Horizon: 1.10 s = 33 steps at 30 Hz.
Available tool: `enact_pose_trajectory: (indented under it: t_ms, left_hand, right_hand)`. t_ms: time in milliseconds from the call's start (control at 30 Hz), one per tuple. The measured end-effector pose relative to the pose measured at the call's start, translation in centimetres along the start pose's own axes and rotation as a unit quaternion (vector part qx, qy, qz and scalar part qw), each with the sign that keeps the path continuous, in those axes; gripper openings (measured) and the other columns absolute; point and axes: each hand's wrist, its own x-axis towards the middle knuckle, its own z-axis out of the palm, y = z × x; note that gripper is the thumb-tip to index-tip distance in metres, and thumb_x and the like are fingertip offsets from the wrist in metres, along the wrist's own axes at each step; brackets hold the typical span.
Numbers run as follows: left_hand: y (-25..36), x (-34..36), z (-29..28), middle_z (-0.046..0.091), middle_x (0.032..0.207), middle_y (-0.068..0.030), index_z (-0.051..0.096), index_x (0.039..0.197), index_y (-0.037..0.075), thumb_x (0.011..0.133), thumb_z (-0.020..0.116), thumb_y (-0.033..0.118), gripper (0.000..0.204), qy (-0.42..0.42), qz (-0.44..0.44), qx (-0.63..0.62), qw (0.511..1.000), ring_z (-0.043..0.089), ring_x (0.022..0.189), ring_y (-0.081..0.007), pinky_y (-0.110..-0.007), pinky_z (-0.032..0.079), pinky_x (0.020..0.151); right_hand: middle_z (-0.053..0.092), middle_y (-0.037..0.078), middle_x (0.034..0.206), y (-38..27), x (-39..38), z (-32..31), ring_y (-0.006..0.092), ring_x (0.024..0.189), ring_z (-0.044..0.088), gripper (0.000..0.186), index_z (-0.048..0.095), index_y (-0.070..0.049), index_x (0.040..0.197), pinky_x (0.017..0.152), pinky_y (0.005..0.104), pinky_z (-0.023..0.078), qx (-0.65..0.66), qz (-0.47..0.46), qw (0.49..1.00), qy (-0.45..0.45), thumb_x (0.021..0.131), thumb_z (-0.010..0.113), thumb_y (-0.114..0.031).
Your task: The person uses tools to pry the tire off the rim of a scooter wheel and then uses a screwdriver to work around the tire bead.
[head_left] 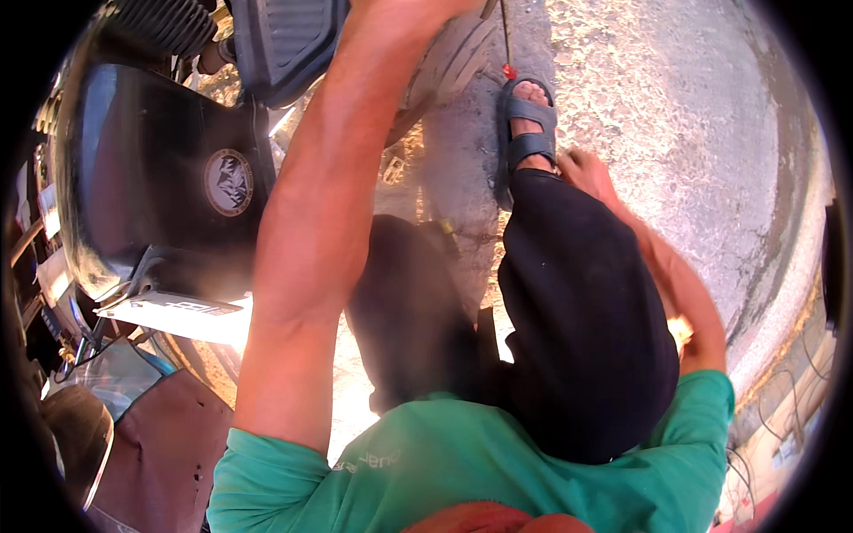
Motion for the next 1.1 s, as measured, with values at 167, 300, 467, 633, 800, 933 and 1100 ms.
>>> enact_pose_trajectory:
  t_ms: [167,300,467,633,800,933,1100]
  left_hand:
    - [0.6,0.6,0.3,0.071,0.117,-0.0305,0.068,0.12,-0.008,0.089,0.07,0.048,0.065,-0.01,-0.013,0.033,0.999,0.068,0.113,-0.0457,-0.05,0.052,0.099]
    - [0.6,0.1,0.7,0.069,0.122,-0.0319,0.063,0.127,-0.009,0.089,0.069,0.049,0.069,0.014,-0.008,0.035,0.999,0.066,0.117,-0.0469,-0.051,0.05,0.102]
    - [0.5,0.0,1.2,0.069,0.122,-0.0328,0.063,0.126,-0.009,0.089,0.07,0.048,0.069,0.044,-0.007,0.038,0.998,0.065,0.117,-0.0478,-0.052,0.049,0.103]
    - [2.2,-0.6,1.1,0.069,0.121,-0.0319,0.063,0.126,-0.009,0.089,0.071,0.046,0.067,0.045,-0.016,0.033,0.998,0.065,0.117,-0.0472,-0.051,0.05,0.103]
    - [-0.6,1.2,0.8,0.07,0.125,-0.0299,0.062,0.133,-0.008,0.086,0.077,0.04,0.069,0.017,0.023,-0.037,0.999,0.067,0.12,-0.0405,-0.044,0.051,0.105]
    - [0.1,0.7,-0.5,0.07,0.125,-0.0285,0.061,0.135,-0.008,0.079,0.081,0.035,0.073,-0.026,-0.01,-0.04,0.999,0.069,0.119,-0.0362,-0.04,0.052,0.104]
    - [-1.0,1.3,0.8,0.07,0.125,-0.029,0.061,0.135,-0.009,0.078,0.081,0.033,0.073,-0.02,0.025,-0.076,0.997,0.069,0.118,-0.0366,-0.041,0.051,0.104]
  right_hand:
    - [0.075,0.019,0.09,6.1,-2.5,5.2,0.0263,0.086,0.074,0.034,0.072,0.001,0.108,0.074,0.0398,0.055,0.039,0.126,0.976,0.171,0.095,0.069,-0.03]
    - [0.075,0.02,0.089,6.0,-0.4,3.2,0.0277,0.085,0.074,0.036,0.071,0.001,0.106,0.074,0.0401,0.055,0.172,0.2,0.94,0.218,0.095,0.068,-0.033]
    - [0.073,0.018,0.091,5.2,-1.6,5.0,0.0334,0.083,0.072,0.034,0.069,0.001,0.11,0.072,0.0414,0.054,0.095,0.223,0.961,0.133,0.096,0.067,-0.03]
    - [0.068,0.019,0.091,1.4,-6.3,4.9,0.0334,0.079,0.069,0.027,0.068,-0.005,0.101,0.067,0.0417,0.052,0.065,0.202,0.971,0.114,0.091,0.068,-0.03]
    - [0.063,0.019,0.091,-15.5,-10.6,-7.8,0.0334,0.075,0.065,0.021,0.068,-0.011,0.091,0.063,0.0419,0.051,0.031,0.123,0.975,0.182,0.087,0.07,-0.031]
    - [0.059,0.02,0.092,-26.2,-13.2,-15.4,0.0334,0.072,0.062,0.016,0.067,-0.015,0.084,0.059,0.0421,0.05,-0.017,0.077,0.969,0.235,0.083,0.071,-0.031]
    - [0.057,0.021,0.093,-28.5,-13.8,-16.8,0.0334,0.07,0.061,0.015,0.067,-0.019,0.079,0.057,0.0416,0.05,-0.05,0.093,0.961,0.256,0.08,0.073,-0.033]
